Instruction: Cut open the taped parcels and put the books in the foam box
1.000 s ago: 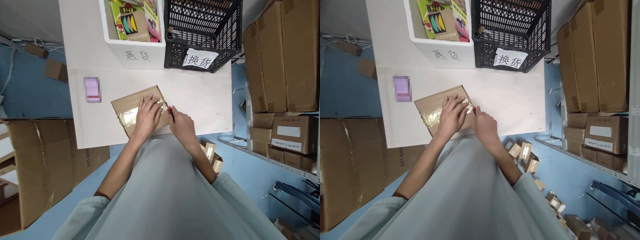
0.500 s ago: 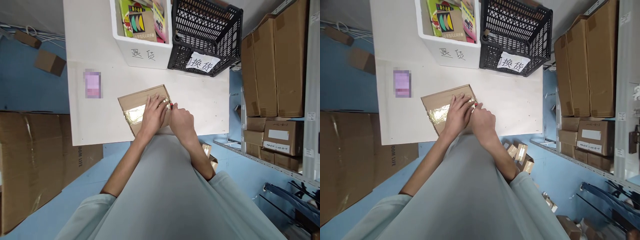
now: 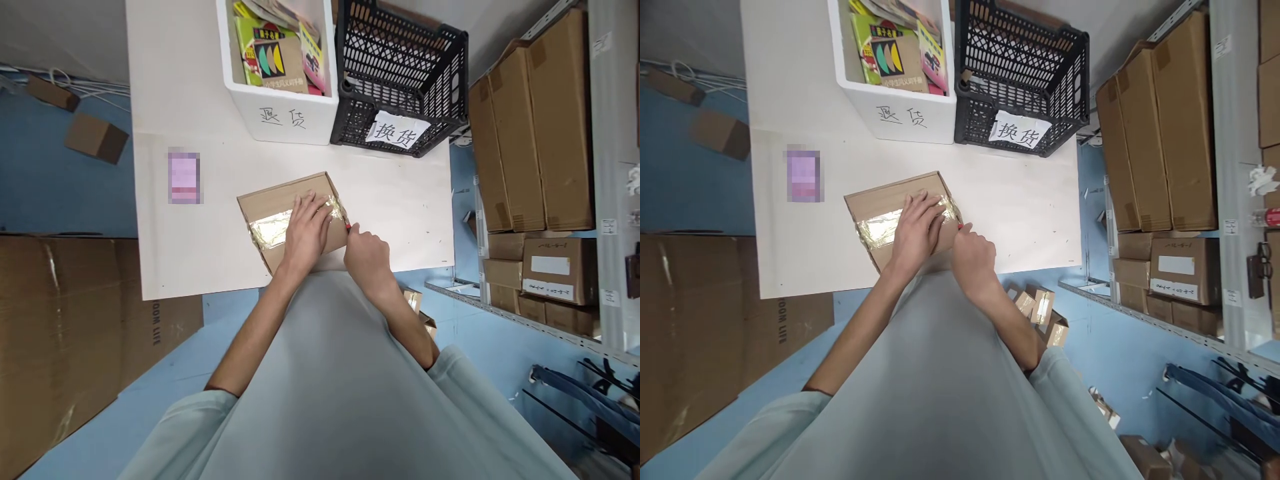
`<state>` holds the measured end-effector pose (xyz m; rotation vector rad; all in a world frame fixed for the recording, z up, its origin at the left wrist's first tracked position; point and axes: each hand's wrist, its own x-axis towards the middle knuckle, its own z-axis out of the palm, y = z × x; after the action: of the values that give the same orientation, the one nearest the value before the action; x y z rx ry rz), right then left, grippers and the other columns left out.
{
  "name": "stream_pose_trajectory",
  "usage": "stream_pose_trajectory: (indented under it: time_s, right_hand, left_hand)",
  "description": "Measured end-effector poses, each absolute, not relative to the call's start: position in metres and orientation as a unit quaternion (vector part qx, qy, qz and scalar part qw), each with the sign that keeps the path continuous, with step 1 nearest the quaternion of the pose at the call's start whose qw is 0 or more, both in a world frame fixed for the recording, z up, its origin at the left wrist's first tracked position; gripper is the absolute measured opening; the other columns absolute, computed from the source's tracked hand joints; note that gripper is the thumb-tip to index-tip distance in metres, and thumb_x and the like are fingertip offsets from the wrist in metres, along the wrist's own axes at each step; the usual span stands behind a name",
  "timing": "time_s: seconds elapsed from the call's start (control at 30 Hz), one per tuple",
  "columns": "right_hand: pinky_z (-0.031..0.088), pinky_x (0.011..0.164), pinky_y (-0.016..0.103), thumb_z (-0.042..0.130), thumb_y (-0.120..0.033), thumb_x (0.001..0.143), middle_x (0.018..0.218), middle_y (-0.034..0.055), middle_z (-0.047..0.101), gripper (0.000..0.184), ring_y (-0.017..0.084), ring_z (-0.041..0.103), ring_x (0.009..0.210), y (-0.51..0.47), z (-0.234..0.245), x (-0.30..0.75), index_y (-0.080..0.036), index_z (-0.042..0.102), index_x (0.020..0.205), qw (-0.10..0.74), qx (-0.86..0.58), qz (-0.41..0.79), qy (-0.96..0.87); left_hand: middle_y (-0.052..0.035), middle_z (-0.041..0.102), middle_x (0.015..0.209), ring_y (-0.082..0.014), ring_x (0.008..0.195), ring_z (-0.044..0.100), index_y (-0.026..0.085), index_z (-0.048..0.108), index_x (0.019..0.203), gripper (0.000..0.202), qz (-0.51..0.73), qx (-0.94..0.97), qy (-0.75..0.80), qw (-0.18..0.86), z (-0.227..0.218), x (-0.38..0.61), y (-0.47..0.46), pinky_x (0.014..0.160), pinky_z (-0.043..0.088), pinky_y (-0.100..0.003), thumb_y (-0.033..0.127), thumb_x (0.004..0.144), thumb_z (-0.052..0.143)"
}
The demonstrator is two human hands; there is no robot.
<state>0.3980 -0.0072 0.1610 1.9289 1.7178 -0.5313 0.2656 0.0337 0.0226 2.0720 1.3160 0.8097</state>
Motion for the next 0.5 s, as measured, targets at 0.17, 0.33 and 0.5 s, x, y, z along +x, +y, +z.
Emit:
stream_pose_trajectory:
  time_s: [0.17, 0.33, 0.5]
  right_hand:
    - [0.063, 0.093, 0.03, 0.046, -0.009, 0.114, 0.116, 0.0237, 0.084, 0.045, 0.028, 0.085, 0.115, -0.018, 0.166, 0.402, -0.005, 0.059, 0.157, 0.239, 0.717, -0.186, 0.628]
    - [0.062, 0.092, 0.031, 0.04, -0.01, 0.116, 0.113, 0.021, 0.084, 0.051, 0.028, 0.085, 0.112, -0.019, 0.18, 0.4, -0.007, 0.053, 0.165, 0.228, 0.723, -0.191, 0.624]
    - [0.062, 0.095, 0.035, 0.042, -0.017, 0.119, 0.118, 0.0237, 0.084, 0.052, 0.03, 0.085, 0.116, 0.006, 0.173, 0.396, -0.007, 0.047, 0.17, 0.177, 0.73, -0.196, 0.631]
  left_hand:
    - [-0.0096, 0.072, 0.16, -0.0318, 0.167, 0.051, 0.026, 0.074, 0.137, 0.036, 0.307, 0.767, 0.491, 0.276, 0.022, 0.265, 0.027, 0.144, 0.029, -0.07, 0.038, 0.122, 0.043]
    - [-0.01, 0.073, 0.16, -0.031, 0.167, 0.052, 0.024, 0.074, 0.137, 0.036, 0.302, 0.768, 0.496, 0.269, 0.025, 0.266, 0.024, 0.145, 0.029, -0.067, 0.038, 0.121, 0.044]
    - [-0.0102, 0.073, 0.159, -0.0316, 0.168, 0.051, 0.025, 0.074, 0.138, 0.037, 0.291, 0.768, 0.502, 0.271, 0.028, 0.266, 0.023, 0.145, 0.029, -0.068, 0.037, 0.122, 0.043]
